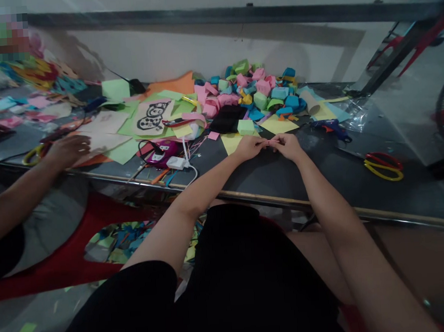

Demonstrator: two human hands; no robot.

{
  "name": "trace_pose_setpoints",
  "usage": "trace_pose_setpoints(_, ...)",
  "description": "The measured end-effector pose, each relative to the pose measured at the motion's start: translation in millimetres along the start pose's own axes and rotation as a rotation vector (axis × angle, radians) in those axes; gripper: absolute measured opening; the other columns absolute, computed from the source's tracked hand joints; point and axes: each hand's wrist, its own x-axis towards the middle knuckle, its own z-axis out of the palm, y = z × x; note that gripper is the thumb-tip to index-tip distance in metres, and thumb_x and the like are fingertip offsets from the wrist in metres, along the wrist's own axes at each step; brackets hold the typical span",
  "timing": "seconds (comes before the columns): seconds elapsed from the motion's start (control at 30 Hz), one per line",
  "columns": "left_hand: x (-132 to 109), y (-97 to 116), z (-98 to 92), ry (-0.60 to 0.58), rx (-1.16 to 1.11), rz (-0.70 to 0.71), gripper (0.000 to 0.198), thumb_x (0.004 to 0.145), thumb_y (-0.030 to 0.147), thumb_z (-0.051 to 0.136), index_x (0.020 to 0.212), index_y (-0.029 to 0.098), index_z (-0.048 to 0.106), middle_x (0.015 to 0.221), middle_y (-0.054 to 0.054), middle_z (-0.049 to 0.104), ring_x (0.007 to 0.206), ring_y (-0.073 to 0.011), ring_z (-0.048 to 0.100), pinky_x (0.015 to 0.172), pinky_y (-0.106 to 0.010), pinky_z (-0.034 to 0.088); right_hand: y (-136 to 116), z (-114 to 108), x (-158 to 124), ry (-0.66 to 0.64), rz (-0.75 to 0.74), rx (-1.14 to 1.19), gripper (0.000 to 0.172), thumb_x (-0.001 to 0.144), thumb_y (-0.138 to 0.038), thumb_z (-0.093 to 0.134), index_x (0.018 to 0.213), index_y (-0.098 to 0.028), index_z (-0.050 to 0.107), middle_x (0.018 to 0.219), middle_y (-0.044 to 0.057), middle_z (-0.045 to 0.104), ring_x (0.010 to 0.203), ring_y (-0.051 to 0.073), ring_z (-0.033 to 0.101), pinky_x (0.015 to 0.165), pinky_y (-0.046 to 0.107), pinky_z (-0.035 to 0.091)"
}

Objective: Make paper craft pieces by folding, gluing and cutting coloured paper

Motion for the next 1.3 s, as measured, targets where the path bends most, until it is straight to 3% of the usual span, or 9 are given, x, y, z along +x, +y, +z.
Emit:
trace_pose_setpoints(0.23,0.8,-3.1,-0.3,0.004,0.001,0.029,0.032,0.102,0.036,0.059,0.088,0.018,0.082,0.081,-0.005,0.081,0.068,-0.0127,0.07,0.065,-0.022,0.046,-5.1,3.9,-2.3,0.047,-0.032,-0.096,0.043,0.08,-0.059,0.072,0.082,-0.017,0.073,0.069,0.006,0.07,0.055,0.017,0.062,0.059,0.032,0.05)
trace_pose_setpoints(0.4,0.0,-4.2,0.2,0.004,0.009,0.038,0.031,0.1,0.033,0.059,0.084,0.017,0.081,0.077,-0.005,0.08,0.068,-0.0132,0.071,0.064,-0.022,0.047,-5.0,2.9,-2.3,0.035,-0.032,-0.107,0.038,0.08,-0.053,0.072,0.081,-0.015,0.076,0.065,0.005,0.069,0.053,0.016,0.061,0.057,0.031,0.048)
trace_pose_setpoints(0.67,0.4,-3.6,1.3,0.081,0.032,0.0,0.029,0.102,0.033,0.057,0.087,0.018,0.078,0.083,-0.005,0.08,0.069,-0.0132,0.069,0.067,-0.025,0.046,-0.9,3.9,-0.8,0.121,-0.033,-0.004,0.052,0.075,-0.067,0.075,0.087,-0.016,0.08,0.071,0.007,0.073,0.055,0.015,0.059,0.057,0.03,0.048)
trace_pose_setpoints(0.87,4.0,-9.1,2.8,0.211,0.059,-0.059,0.029,0.103,0.038,0.057,0.094,0.017,0.075,0.083,-0.007,0.079,0.073,-0.0146,0.07,0.07,-0.025,0.049,-6.5,-0.9,-2.4,0.149,-0.008,-0.089,0.063,0.077,-0.08,0.07,0.082,-0.017,0.078,0.057,0.004,0.065,0.056,0.018,0.062,0.058,0.031,0.048)
trace_pose_setpoints(1.03,5.3,-14.6,5.0,0.18,0.043,-0.041,0.028,0.102,0.037,0.059,0.116,0.018,0.074,0.104,-0.009,0.081,0.088,-0.0176,0.074,0.079,-0.029,0.055,-6.5,-1.1,-2.3,0.143,-0.007,-0.05,0.068,0.07,-0.085,0.072,0.077,-0.018,0.077,0.057,0.005,0.066,0.053,0.017,0.059,0.057,0.032,0.048)
trace_pose_setpoints(1.2,11.6,-24.8,8.4,0.202,0.062,0.127,0.03,0.101,0.033,0.06,0.125,0.019,0.073,0.13,-0.013,0.073,0.12,-0.0214,0.068,0.104,-0.036,0.053,-2.9,-0.5,-0.7,0.119,-0.004,-0.039,0.063,0.071,-0.081,0.074,0.075,-0.018,0.077,0.057,0.005,0.066,0.051,0.016,0.057,0.058,0.032,0.048)
trace_pose_setpoints(1.3,12.3,-24.8,9.0,0.115,0.024,0.168,0.031,0.104,0.034,0.055,0.125,0.02,0.074,0.126,-0.012,0.075,0.115,-0.0201,0.07,0.096,-0.033,0.056,-1.4,1.0,0.0,0.121,-0.006,-0.033,0.055,0.076,-0.072,0.074,0.084,-0.017,0.079,0.06,0.004,0.067,0.054,0.016,0.059,0.06,0.032,0.05)
